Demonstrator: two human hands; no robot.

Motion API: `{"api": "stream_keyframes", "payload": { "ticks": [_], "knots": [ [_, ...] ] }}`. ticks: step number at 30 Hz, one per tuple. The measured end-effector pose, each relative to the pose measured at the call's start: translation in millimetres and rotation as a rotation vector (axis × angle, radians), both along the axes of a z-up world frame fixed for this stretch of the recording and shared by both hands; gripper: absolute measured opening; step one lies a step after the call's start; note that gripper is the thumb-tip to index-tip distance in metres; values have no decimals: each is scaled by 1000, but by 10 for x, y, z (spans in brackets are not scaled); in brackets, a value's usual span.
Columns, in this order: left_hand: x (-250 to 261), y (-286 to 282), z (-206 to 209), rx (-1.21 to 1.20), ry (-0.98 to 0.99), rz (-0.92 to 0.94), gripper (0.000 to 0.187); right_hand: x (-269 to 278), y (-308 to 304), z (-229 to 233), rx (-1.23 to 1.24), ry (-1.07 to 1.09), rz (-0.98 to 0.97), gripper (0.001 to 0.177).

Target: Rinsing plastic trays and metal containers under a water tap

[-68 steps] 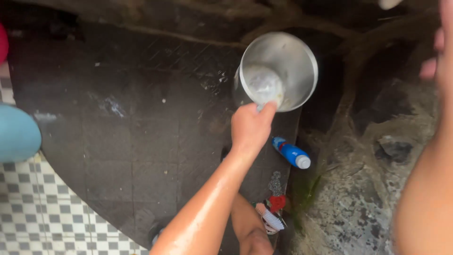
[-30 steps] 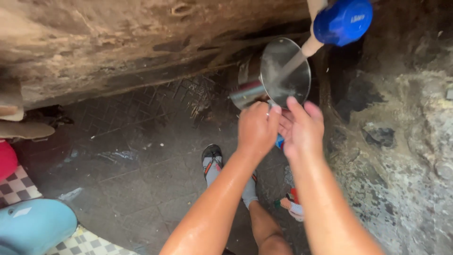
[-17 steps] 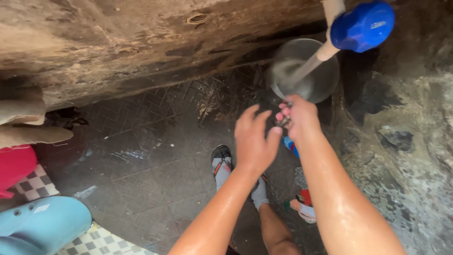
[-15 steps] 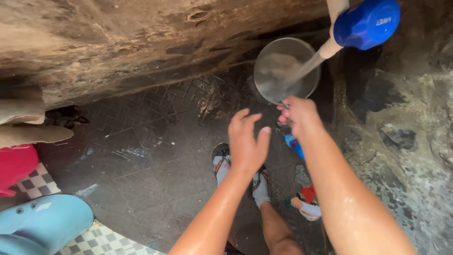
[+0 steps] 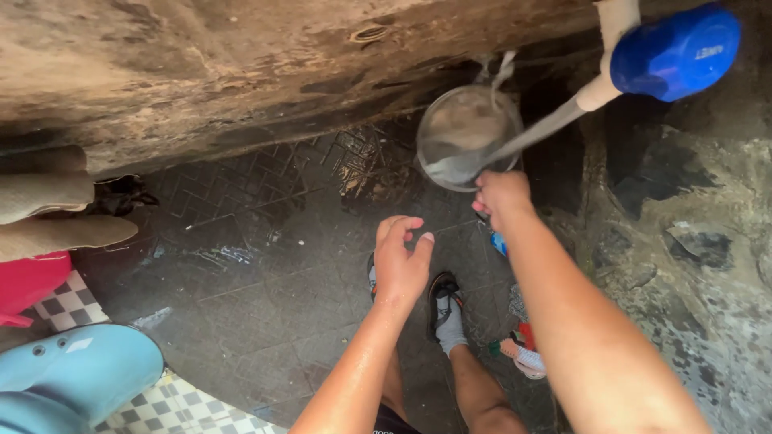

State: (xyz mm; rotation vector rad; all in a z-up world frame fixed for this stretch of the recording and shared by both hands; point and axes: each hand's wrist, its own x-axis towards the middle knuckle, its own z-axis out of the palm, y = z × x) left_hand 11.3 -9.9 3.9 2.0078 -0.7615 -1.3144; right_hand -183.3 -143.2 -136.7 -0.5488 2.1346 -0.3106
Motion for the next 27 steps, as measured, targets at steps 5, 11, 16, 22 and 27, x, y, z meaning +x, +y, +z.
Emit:
{"api": "stream_keyframes", "payload": {
  "ticks": [5, 11, 16, 22, 27],
  "knots": [
    [73, -1, -69, 61, 26, 17, 24, -247, -137, -338, 9, 104, -63, 14],
    [114, 83, -113, 103, 48, 28, 25, -2, -149, 202, 92, 180, 249, 9],
    [135, 187, -244, 139, 42, 37, 24, -11, -193, 241, 16, 187, 145, 9],
    [258, 132, -157, 205, 70, 18, 27, 23, -250, 90, 45, 178, 267, 12],
    [298, 213, -316, 204, 68, 5, 28, 167, -328, 314, -44, 170, 452, 14]
  ]
}}
